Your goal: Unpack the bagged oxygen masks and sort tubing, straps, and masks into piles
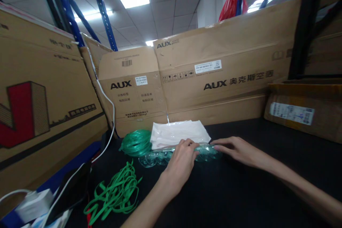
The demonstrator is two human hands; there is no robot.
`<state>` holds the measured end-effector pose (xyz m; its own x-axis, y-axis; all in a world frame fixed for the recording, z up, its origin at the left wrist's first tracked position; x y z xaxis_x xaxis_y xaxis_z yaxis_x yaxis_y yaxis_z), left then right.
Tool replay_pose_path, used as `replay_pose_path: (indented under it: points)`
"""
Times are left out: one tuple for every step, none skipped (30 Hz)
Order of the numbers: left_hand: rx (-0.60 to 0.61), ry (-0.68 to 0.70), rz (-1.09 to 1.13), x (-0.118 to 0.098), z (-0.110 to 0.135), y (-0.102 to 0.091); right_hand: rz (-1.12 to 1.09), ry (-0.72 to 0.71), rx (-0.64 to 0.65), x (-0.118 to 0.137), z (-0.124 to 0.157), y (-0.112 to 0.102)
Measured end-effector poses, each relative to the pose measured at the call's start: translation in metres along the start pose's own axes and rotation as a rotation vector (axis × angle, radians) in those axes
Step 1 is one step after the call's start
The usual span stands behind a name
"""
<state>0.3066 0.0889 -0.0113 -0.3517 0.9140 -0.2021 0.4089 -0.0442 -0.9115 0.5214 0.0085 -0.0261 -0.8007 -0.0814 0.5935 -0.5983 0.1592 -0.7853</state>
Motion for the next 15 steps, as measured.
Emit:
replay_pose_path:
  points:
    - [-0.002,0.002,0.001,0.001,0.000,0.001,0.000,-0.003,0.008,0.000,0.000,0.001]
    - [-0.003,0.006,0.000,0.002,0.000,0.002,0.001,-0.003,0.019,0.000,-0.001,0.003]
    - [-0.005,0.012,-0.004,0.002,-0.001,0.002,0.005,0.000,0.027,-0.001,-0.001,0.004]
    - [-0.006,0.019,-0.009,0.002,-0.001,0.002,0.014,0.005,0.029,-0.003,-0.002,0.005]
    - [-0.007,0.022,-0.014,0.002,-0.001,0.002,0.029,0.009,0.026,-0.005,-0.002,0.007]
    - [-0.010,0.023,-0.019,0.001,-0.001,0.002,0.046,0.011,0.015,-0.007,-0.002,0.010]
    - [-0.014,0.020,-0.024,0.001,-0.001,0.002,0.066,0.010,-0.008,-0.009,-0.002,0.012]
    - [-0.020,0.017,-0.029,0.000,0.000,0.003,0.083,0.005,-0.040,-0.010,-0.001,0.016]
    - [-0.028,0.014,-0.034,-0.001,0.001,0.004,0.094,-0.004,-0.075,-0.012,0.000,0.019]
    - [-0.035,0.012,-0.039,-0.001,0.002,0.005,0.098,-0.014,-0.112,-0.013,0.002,0.021]
    - [-0.045,0.011,-0.039,-0.001,0.004,0.006,0.098,-0.023,-0.150,-0.014,0.005,0.022]
    - [-0.062,0.015,-0.031,-0.001,0.006,0.007,0.098,-0.033,-0.186,-0.015,0.009,0.020]
    - [-0.087,0.022,-0.016,0.000,0.008,0.006,0.100,-0.039,-0.220,-0.016,0.013,0.015]
    - [-0.121,0.032,0.004,0.001,0.010,0.003,0.108,-0.041,-0.252,-0.018,0.019,0.007]
    - [-0.162,0.043,0.026,0.001,0.012,-0.004,0.123,-0.041,-0.288,-0.021,0.026,-0.004]
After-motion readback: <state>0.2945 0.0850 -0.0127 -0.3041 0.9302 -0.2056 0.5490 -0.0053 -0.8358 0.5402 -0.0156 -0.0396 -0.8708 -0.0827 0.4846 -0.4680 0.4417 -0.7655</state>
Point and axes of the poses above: each hand's wrist, its own z-axis away from the middle knuckle, its own y-axis out of the palm, x = y × z, the point moved 2 cm from there along -z, towards the middle knuckle, and after that the axes turned 3 degrees about y, right-handed, at the moved point
